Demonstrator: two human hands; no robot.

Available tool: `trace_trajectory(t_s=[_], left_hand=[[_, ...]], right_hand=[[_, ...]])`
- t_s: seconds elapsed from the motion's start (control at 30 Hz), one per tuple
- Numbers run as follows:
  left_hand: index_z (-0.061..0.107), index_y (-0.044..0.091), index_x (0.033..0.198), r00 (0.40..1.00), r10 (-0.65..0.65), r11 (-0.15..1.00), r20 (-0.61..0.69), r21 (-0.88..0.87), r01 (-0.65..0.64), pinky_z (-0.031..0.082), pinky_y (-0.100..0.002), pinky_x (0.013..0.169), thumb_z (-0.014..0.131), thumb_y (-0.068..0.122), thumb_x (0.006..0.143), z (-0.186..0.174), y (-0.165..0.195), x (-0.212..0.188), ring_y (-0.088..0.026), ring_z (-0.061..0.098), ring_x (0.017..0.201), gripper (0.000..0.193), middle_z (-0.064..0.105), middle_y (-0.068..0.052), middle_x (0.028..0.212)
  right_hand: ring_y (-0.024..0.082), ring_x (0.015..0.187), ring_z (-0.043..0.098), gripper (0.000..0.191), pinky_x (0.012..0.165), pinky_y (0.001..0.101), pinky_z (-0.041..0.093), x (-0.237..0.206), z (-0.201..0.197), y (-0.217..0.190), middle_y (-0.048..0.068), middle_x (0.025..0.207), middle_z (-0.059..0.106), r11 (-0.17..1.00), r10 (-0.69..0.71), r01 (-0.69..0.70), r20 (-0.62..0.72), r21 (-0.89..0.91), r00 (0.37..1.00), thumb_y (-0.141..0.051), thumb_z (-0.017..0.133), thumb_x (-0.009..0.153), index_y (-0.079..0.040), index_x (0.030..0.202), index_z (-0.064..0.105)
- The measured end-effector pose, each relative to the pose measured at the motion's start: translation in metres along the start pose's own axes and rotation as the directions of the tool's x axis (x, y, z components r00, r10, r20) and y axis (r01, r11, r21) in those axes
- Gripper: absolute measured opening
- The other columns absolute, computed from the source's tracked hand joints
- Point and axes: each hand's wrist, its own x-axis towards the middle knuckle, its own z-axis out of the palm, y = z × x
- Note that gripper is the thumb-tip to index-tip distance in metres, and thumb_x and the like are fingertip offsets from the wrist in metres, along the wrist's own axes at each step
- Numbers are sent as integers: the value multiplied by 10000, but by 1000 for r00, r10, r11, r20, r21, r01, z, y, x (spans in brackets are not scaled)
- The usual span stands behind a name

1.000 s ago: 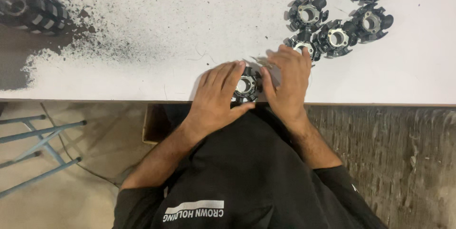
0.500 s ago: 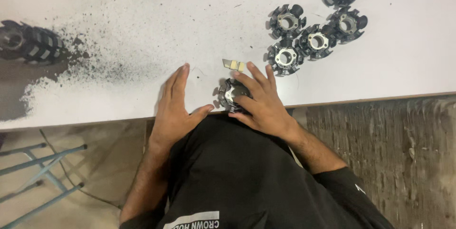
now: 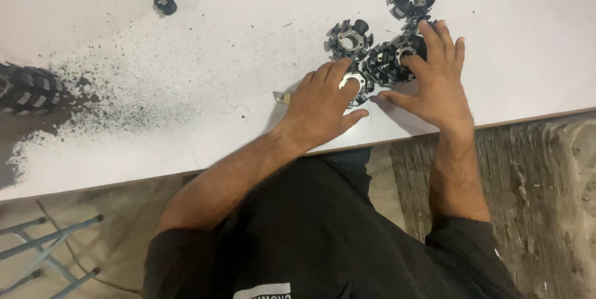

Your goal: The person sits at a white workbench and assembles small black impeller-like components one at a time, fitting parts together by hand and using a small hand tool to trim or press each piece. Finished assemblies are placed in a row on the table as the person works through the batch.

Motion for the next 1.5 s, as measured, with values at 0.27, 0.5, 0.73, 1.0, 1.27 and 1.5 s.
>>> trace_trajectory(t_s=[0.27,0.5,0.73,1.0,1.27,1.5], left_hand=[[738,19,1017,999,-20,999,37,52,18,490,-517,1004,850,348,810,29,-3,8,-393,504,1262,405,463,-247,1445],[749,34,1052,990,-22,1000,-141,-19,20,505,-502,1015,881,334,801,7,-28,40,-405,481,1293,413,433,-231,1477],[690,19,1132,987,-161,982,2,96,160,508,-528,934,881,388,788,43,-49,87,-411,538,1179,539,366,-255,1459],[664,35,1165,981,-112,994,-158,-22,110,557,-486,881,886,371,795,37,-54,124,-388,594,1056,546,358,-227,1445],[646,100,1184,988,26,999,-151,28,-22,560,-497,908,853,405,818,60,-27,218,-350,601,1119,520,382,-149,1480],[566,76,1310,995,-57,998,86,-13,58,577,-451,956,796,396,869,73,-16,199,-364,569,1177,591,274,-182,1581]], right_hand=[[439,1609,149,440,1264,711,78,-7,10,-4,187,1698,320,996,-21,21,-4,86,1000,-339,958,706,-48,944,728],[441,1604,239,353,1291,646,255,-23,8,-11,213,1710,274,953,78,-21,-179,303,981,-174,954,747,-43,999,745],[350,1509,539,374,1154,399,522,6,-19,33,230,1714,240,962,110,-21,-317,272,942,-162,1008,881,-9,1030,701],[395,1264,676,434,987,411,611,18,-1,28,237,1673,307,975,187,-152,-231,160,955,-151,964,808,8,1123,712],[401,1301,688,340,1049,396,611,-2,-2,29,229,1641,310,970,208,-156,-301,188,931,-115,910,860,24,1065,676],[387,1279,702,378,1051,398,627,-30,-16,49,214,1627,364,945,317,-277,-268,175,910,-140,928,874,54,1074,673]])
